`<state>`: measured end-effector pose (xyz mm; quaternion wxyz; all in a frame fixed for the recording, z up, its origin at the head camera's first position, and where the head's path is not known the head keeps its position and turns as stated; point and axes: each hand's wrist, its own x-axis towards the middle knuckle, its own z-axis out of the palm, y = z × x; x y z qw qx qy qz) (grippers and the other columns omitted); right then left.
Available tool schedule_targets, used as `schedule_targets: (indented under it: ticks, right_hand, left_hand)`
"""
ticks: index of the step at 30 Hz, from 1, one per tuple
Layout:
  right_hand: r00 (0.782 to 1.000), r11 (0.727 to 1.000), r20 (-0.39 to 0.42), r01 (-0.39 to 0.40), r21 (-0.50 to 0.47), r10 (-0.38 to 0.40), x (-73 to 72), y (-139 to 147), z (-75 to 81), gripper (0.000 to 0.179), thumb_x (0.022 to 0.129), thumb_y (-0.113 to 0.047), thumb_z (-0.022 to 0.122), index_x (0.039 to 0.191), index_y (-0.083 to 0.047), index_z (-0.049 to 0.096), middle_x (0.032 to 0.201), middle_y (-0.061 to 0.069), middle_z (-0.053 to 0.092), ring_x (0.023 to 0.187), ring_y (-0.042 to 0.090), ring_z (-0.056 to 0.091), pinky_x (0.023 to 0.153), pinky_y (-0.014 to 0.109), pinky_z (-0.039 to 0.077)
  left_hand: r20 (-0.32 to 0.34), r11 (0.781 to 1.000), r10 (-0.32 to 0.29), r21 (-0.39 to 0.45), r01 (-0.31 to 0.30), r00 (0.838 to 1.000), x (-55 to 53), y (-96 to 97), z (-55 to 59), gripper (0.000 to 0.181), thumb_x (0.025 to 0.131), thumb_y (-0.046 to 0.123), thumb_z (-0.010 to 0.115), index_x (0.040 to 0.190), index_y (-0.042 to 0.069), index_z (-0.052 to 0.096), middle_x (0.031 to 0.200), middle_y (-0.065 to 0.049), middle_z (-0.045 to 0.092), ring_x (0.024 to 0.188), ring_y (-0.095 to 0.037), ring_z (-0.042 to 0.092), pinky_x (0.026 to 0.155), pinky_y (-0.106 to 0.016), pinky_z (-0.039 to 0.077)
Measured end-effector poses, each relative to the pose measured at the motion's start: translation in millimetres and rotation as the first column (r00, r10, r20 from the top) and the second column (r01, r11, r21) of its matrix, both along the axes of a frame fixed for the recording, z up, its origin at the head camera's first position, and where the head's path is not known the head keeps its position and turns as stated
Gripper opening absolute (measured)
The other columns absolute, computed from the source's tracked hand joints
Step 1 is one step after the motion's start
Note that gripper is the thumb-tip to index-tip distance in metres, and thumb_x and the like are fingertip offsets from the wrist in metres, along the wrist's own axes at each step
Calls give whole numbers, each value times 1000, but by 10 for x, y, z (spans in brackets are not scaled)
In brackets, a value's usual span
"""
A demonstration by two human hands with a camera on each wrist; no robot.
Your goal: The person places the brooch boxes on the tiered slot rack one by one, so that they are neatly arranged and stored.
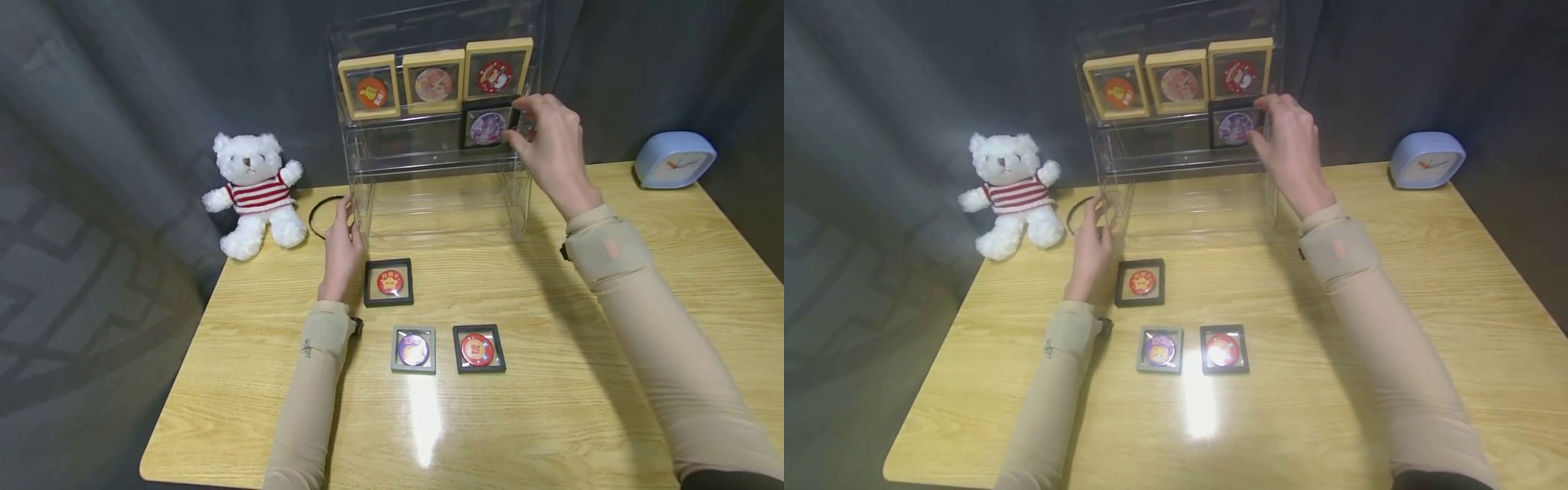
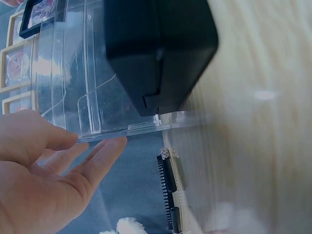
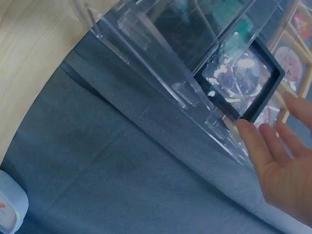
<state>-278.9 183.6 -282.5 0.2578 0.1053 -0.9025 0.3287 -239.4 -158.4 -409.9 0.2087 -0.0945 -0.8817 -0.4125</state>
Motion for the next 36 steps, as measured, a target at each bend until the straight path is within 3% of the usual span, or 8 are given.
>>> schedule_targets:
  ticks: [6,14,19,26,36]
  right_hand:
    - [997,998,-31,-69,-3,69,77,-40,-3,44,102,-14,76,141,3,66,132,24,68,115,41,67,90,51,57]
    - [988,988,16,-151,-17,151,240,-92,-16,49,102,-18,76,145,1,63,138,21,67,124,38,66,96,49,61]
    - [962,964,71,-264,-10,264,335,-155,-18,55,101,-14,77,150,1,58,145,22,62,129,40,63,103,58,58]
    - [925,930,113,-367,16,363,380,-312,-98,51,103,-12,75,147,6,58,146,26,61,132,44,60,109,57,54]
    - [891,897,160,-437,58,424,393,-486,-268,51,103,-15,75,146,7,58,143,26,62,126,46,62,108,58,54]
  left_hand:
    - [8,1000,7,-5,-7,1000,2,-4,-3,55,105,-12,50,158,0,41,153,-27,54,125,-49,64,99,-49,62]
    - [-4,1000,1,-12,-1,1000,17,-8,0,53,106,-12,50,158,-2,41,152,-28,55,123,-49,66,94,-50,64]
    - [-2,1000,-5,-13,5,1000,17,-4,16,53,106,-11,50,158,-2,41,153,-28,54,119,-49,68,92,-50,64]
    - [-5,1000,7,-21,-8,1000,11,9,22,56,104,-14,50,158,-3,40,152,-30,54,121,-52,65,94,-51,64]
    - [2,1000,4,-15,-4,1000,-1,2,14,56,105,-13,51,159,-2,40,152,-30,54,123,-52,64,94,-52,63]
